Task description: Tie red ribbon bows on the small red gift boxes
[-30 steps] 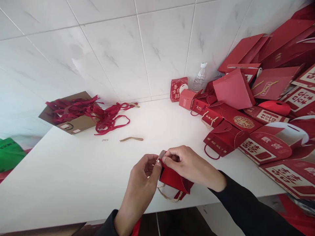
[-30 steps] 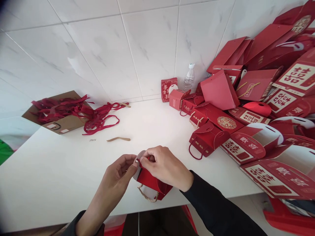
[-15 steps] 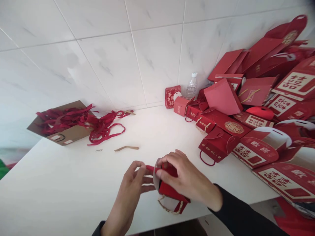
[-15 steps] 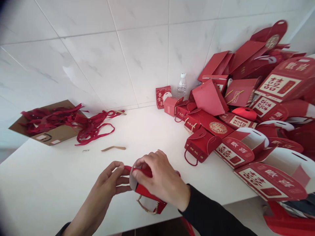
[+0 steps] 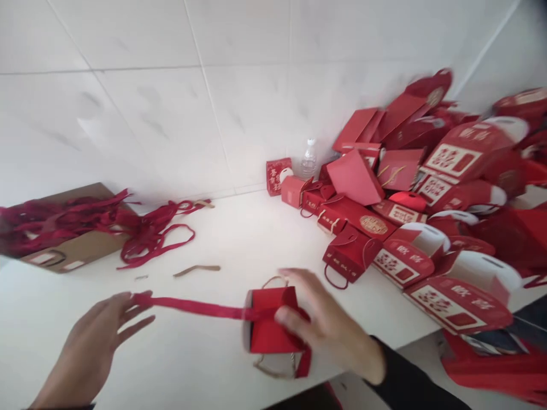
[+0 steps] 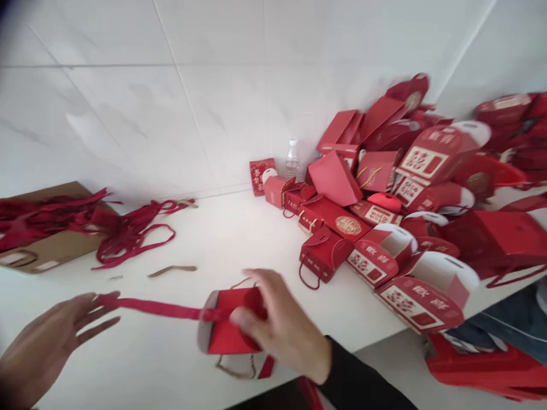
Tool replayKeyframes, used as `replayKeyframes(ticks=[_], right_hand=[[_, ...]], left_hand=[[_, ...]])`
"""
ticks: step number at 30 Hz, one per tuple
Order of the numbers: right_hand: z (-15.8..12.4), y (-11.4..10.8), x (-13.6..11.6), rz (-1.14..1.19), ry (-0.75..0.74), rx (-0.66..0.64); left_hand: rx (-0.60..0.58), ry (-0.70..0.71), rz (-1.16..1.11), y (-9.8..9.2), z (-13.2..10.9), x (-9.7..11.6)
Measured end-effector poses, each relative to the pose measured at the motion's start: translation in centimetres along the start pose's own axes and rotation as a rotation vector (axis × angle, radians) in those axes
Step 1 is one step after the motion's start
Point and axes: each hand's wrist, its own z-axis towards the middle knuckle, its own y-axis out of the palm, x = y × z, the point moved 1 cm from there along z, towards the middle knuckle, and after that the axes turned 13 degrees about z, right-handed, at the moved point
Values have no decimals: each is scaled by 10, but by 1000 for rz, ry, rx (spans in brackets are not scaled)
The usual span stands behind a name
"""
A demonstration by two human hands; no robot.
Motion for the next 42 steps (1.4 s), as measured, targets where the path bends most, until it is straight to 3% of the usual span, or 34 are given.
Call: replayKeyframes(ticks=[2, 3, 5, 7, 9, 11, 13, 16, 20, 22, 24, 26, 29, 31, 34, 37, 42], right_hand=[[-12, -16, 8, 46, 161, 247], [-19, -22, 13, 78, 235, 305], [-32, -29, 23, 146, 387, 240], [-42, -27, 31, 222, 514, 64], [-46, -21, 34, 299, 580, -44], [-44, -14, 33, 391, 595, -28], [-37, -8, 30, 498, 596, 42], [-24, -1, 25, 622, 527, 116], [-18, 0, 23, 665, 415, 162], [-21, -1, 25, 612, 462, 169], [-25, -1, 29, 534, 581, 80], [-27, 0, 31, 478, 657, -31], [-23, 5, 30, 487, 558, -32], [-18, 8, 27, 529, 461, -4], [-12, 10, 22, 598, 403, 33], [-14, 8, 19, 665, 396, 157], [-24, 4, 22, 830, 349, 370]], left_hand=[[36, 31, 108, -4, -7, -1], [-13, 40, 166, -1, -14, -4], [-285, 3, 253, 15, -34, -15], [-612, -153, 280, 40, -61, -27], [-698, -145, 198, 64, -87, -32], [-742, -89, 28, 84, -107, -29], [-744, -45, -127, 97, -119, -21], [-656, 57, -203, 105, -123, -8], [-493, 189, -111, 103, -121, -6], [-424, 117, -20, 100, -119, -13], [-483, -29, 47, 100, -120, -20], [-636, -143, 16, 103, -123, -22], [-774, -138, -227, 111, -131, -14], [-782, -73, -400, 116, -134, -7], [-686, -47, -500, 120, -135, -5], [-619, -111, -482, 121, -135, -11], [-665, -217, -404, 120, -140, -8]])
